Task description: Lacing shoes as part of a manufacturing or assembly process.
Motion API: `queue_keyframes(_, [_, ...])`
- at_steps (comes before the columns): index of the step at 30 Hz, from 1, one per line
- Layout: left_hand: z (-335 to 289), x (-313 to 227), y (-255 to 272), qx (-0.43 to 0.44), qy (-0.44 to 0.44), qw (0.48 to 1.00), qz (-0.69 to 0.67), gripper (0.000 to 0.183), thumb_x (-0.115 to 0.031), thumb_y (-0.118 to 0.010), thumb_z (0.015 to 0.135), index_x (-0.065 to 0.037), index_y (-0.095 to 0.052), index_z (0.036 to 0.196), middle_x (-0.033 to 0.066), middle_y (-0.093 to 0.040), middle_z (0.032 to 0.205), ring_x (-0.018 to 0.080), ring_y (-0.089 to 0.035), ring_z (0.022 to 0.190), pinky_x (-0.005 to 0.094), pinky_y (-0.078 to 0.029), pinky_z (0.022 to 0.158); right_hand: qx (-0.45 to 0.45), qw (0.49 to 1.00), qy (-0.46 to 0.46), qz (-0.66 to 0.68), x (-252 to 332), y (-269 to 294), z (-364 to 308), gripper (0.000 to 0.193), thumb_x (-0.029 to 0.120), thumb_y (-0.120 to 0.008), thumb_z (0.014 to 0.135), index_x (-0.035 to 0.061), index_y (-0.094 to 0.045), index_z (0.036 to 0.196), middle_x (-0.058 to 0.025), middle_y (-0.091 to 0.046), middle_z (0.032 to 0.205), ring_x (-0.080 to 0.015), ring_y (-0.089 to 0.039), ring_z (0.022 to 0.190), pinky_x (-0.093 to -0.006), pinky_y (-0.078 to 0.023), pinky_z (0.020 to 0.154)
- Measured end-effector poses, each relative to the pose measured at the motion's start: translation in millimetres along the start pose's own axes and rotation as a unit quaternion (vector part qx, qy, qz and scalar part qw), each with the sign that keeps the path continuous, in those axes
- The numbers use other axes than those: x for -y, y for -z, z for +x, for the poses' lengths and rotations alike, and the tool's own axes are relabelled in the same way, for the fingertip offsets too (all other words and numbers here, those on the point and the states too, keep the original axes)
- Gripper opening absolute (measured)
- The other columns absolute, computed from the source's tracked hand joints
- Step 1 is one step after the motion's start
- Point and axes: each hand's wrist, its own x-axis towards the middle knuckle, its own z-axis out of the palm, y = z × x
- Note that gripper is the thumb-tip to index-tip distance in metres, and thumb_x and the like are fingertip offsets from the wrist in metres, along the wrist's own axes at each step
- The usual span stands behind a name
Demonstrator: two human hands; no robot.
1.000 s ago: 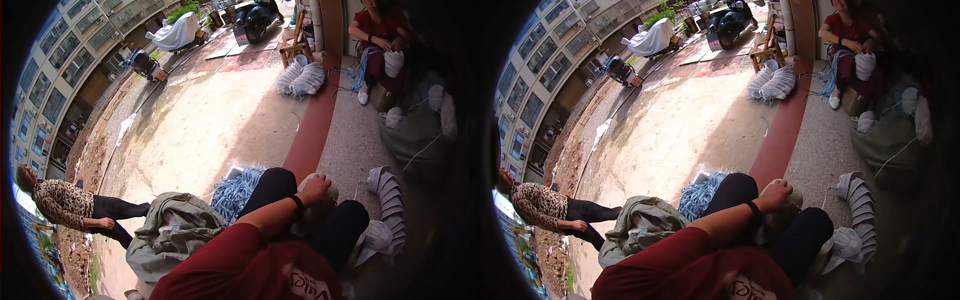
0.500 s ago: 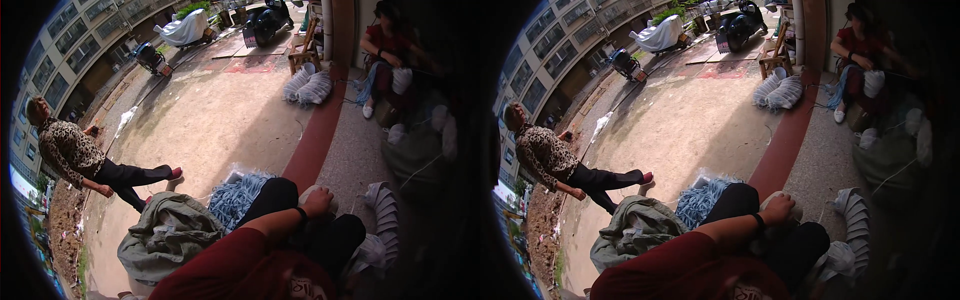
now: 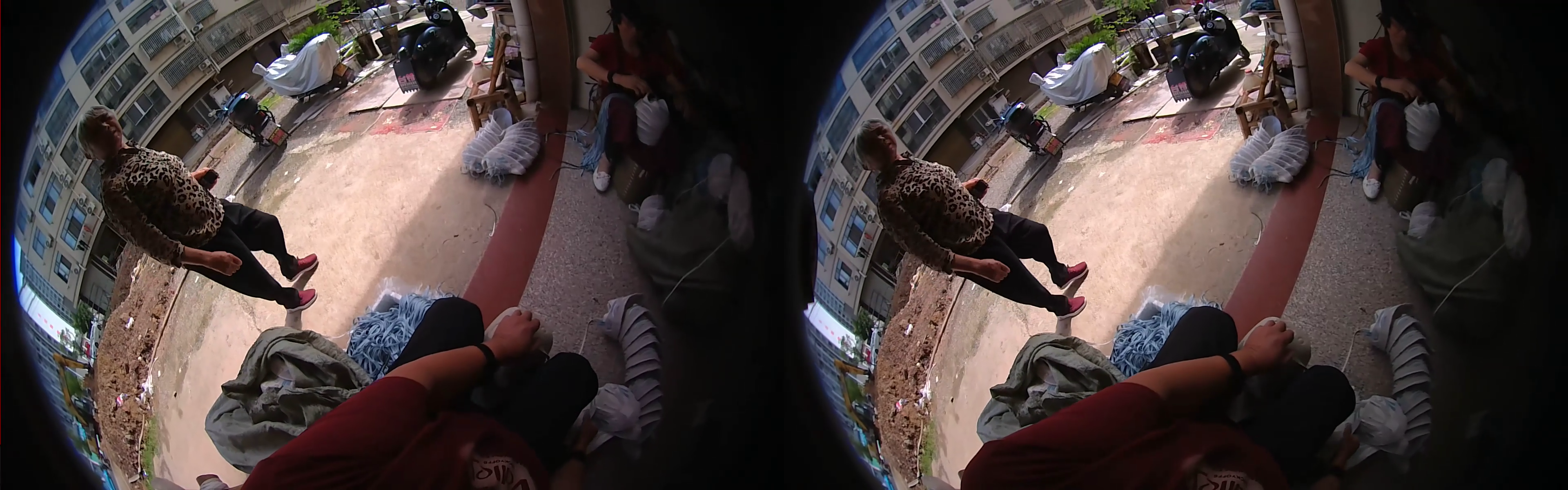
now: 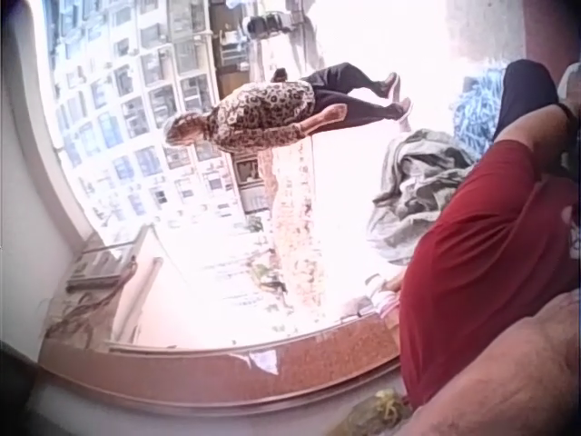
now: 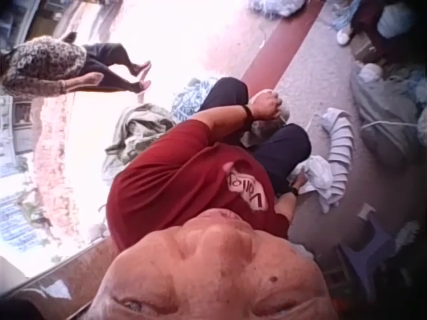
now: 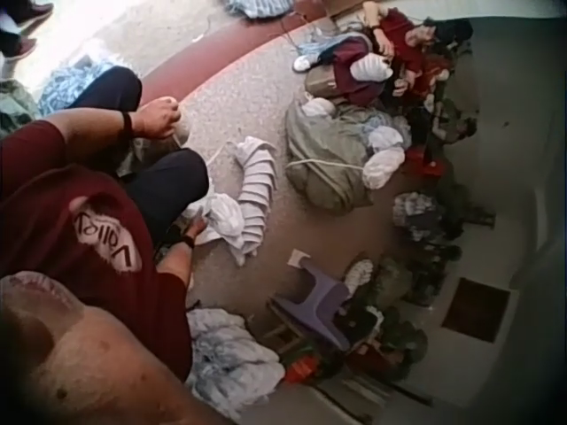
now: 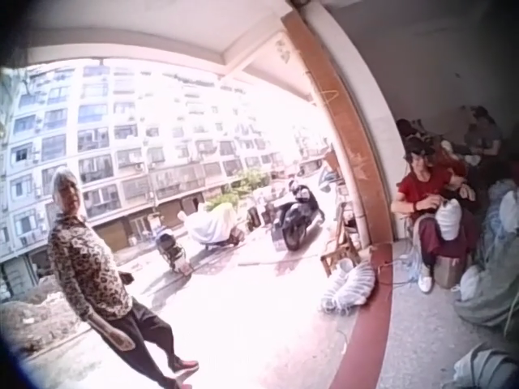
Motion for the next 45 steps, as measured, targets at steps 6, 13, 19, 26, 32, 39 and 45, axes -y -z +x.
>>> queue_keyframes(6, [6, 2, -3, 0.005, -0.012, 1.0, 0.007, 0.025, -0.025, -0.065, 0.068, -0.007, -0.056, 0.082, 0.0126, -0.052, 0.086, 0.0307, -0.052, 0.086, 0.0388, -0.042, 0.079, -0.032, 0.997, 0.062, -0.03, -29, -18, 15, 0.058, 0.044, -0.065, 0.073, -0.0125, -0.054, 0.071, -0.0265, -0.057, 0.07, -0.0399, -0.055, 0.068, -0.0459, -0.041, 0.064])
queue_keyframes(13, [3, 6, 0, -0.03, -0.026, 0.999, 0.008, 0.029, -0.027, -0.065, 0.066, -0.005, -0.056, 0.083, 0.014, -0.053, 0.087, 0.0328, -0.052, 0.084, 0.0411, -0.044, 0.074, -0.003, 0.998, 0.041, -0.046, -45, -28, 19, 0.051, 0.038, -0.067, 0.073, -0.0119, -0.056, 0.077, -0.0272, -0.058, 0.075, -0.0407, -0.056, 0.071, -0.0464, -0.043, 0.067])
queue_keyframes(19, [-3, -4, -1, 0.033, 0.001, 0.999, 0.036, 0.029, -0.026, -0.065, 0.067, -0.006, -0.055, 0.086, 0.0125, -0.052, 0.088, 0.0295, -0.051, 0.088, 0.039, -0.041, 0.081, 0.067, 0.976, -0.017, 0.208, 22, 5, -32, 0.043, 0.03, -0.066, 0.075, -0.0105, -0.056, 0.085, -0.0232, -0.06, 0.082, -0.0352, -0.057, 0.075, -0.0435, -0.044, 0.069])
queue_keyframes(26, [3, -7, -2, 0.054, -0.013, 0.998, 0.028, 0.029, -0.025, -0.066, 0.068, -0.008, -0.056, 0.089, 0.0126, -0.052, 0.091, 0.0334, -0.051, 0.092, 0.0424, -0.045, 0.077, 0.097, 0.963, -0.073, 0.241, 4, 6, -27, 0.04, 0.022, -0.061, 0.077, -0.0053, -0.058, 0.107, -0.02, -0.062, 0.1, -0.0292, -0.059, 0.096, -0.0387, -0.046, 0.076])
queue_keyframes(32, [11, 3, 26, 0.023, 0.026, 0.996, 0.084, 0.02, -0.02, -0.064, 0.071, -0.009, -0.058, 0.087, 0.0122, -0.055, 0.091, 0.0336, -0.053, 0.087, 0.0428, -0.045, 0.073, 0.086, 0.958, -0.125, 0.242, 118, 25, -48, 0.041, 0.016, -0.061, 0.066, -0.0008, -0.055, 0.103, -0.0124, -0.062, 0.092, -0.0242, -0.058, 0.084, -0.0356, -0.045, 0.072])
queue_keyframes(39, [10, -2, 6, 0.048, -0.016, 0.997, 0.063, 0.016, -0.018, -0.061, 0.073, -0.009, -0.058, 0.086, 0.0126, -0.055, 0.089, 0.0349, -0.054, 0.084, 0.0419, -0.044, 0.072, 0.025, 0.9, -0.226, 0.371, -30, 1, -83, 0.028, 0.01, -0.065, 0.063, 0.0013, -0.059, 0.089, -0.0067, -0.06, 0.082, -0.018, -0.056, 0.073, -0.0348, -0.046, 0.064])
queue_keyframes(45, [8, -13, 8, 0.056, -0.037, 0.996, 0.059, 0.015, -0.018, -0.056, 0.076, -0.006, -0.057, 0.085, 0.0148, -0.056, 0.086, 0.0351, -0.054, 0.081, 0.0413, -0.044, 0.071, -0.182, 0.962, -0.202, -0.027, -101, -52, -101, 0.043, 0.021, -0.074, 0.06, -0.0019, -0.059, 0.094, -0.0127, -0.063, 0.089, -0.0213, -0.059, 0.081, -0.0353, -0.047, 0.07])
